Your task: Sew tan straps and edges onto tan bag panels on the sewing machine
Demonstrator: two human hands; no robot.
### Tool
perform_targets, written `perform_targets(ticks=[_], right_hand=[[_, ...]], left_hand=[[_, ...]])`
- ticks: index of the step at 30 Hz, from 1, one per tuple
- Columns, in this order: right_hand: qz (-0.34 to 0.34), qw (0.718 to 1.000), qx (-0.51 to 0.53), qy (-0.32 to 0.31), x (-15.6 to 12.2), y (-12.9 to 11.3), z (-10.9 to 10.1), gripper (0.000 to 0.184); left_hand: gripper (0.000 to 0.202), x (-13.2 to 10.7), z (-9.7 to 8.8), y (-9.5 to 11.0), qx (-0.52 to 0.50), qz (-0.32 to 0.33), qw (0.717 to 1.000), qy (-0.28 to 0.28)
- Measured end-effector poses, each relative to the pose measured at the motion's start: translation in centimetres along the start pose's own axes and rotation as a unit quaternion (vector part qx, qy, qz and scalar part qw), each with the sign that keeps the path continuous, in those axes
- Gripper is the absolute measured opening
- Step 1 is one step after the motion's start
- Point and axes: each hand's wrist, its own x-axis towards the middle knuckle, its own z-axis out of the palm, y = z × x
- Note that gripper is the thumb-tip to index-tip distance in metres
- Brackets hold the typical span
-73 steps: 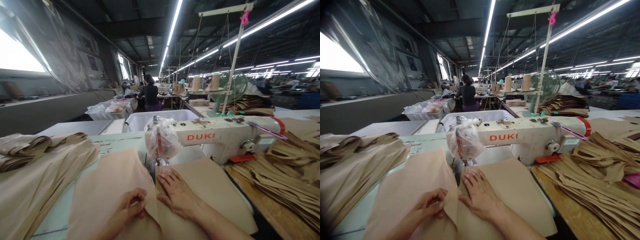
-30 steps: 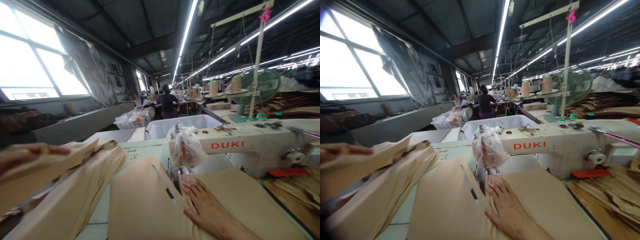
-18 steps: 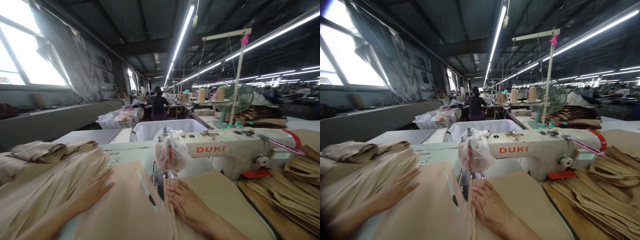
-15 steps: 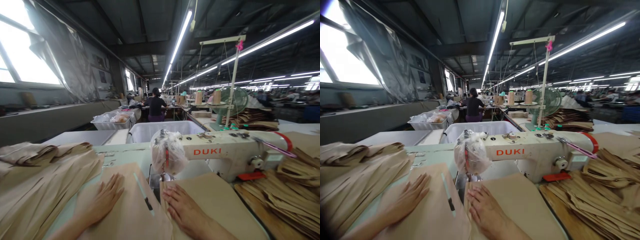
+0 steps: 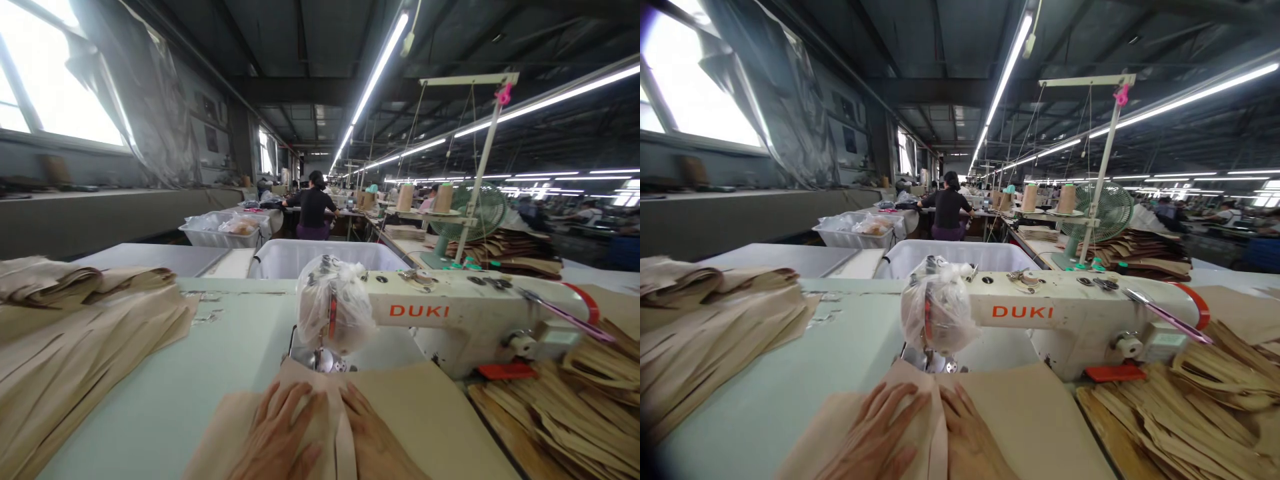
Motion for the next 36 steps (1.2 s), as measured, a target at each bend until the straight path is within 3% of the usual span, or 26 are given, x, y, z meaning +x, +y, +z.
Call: perform_targets(ticks=[3, 6, 11, 15, 19, 36], right_hand=[[0.004, 0.999, -0.022, -0.027, 0.1, 0.0, -0.2, 0.053], [0.015, 0.997, -0.002, -0.076, 0.8, -0.1, -0.8, 0.056], [0.087, 0.981, 0.074, -0.154, 1.2, -0.6, -1.9, 0.061], [0.125, 0.975, 0.094, -0.157, 1.1, -1.5, -2.7, 0.058], [0.142, 0.974, 0.095, -0.149, 1.6, -2.2, -3.5, 0.054], [0.129, 0.979, 0.096, -0.127, 1.6, -2.0, -3.1, 0.044]], left_hand=[[0.055, 1.0, 0.9, -1.0, 0.03, 0.029, 0.999, 0.001], [0.049, 2.6, 1.1, -2.5, 0.031, 0.005, 0.999, 0.026], [0.025, 4.6, -0.4, -3.9, 0.036, -0.024, 0.997, 0.066], [0.027, 2.7, -0.2, -3.0, 0.029, -0.016, 0.999, 0.034], [0.054, 0.6, 1.1, -1.9, 0.043, -0.022, 0.999, -0.004], [0.052, 0.3, -0.2, -0.7, -0.006, -0.002, 0.999, -0.052]])
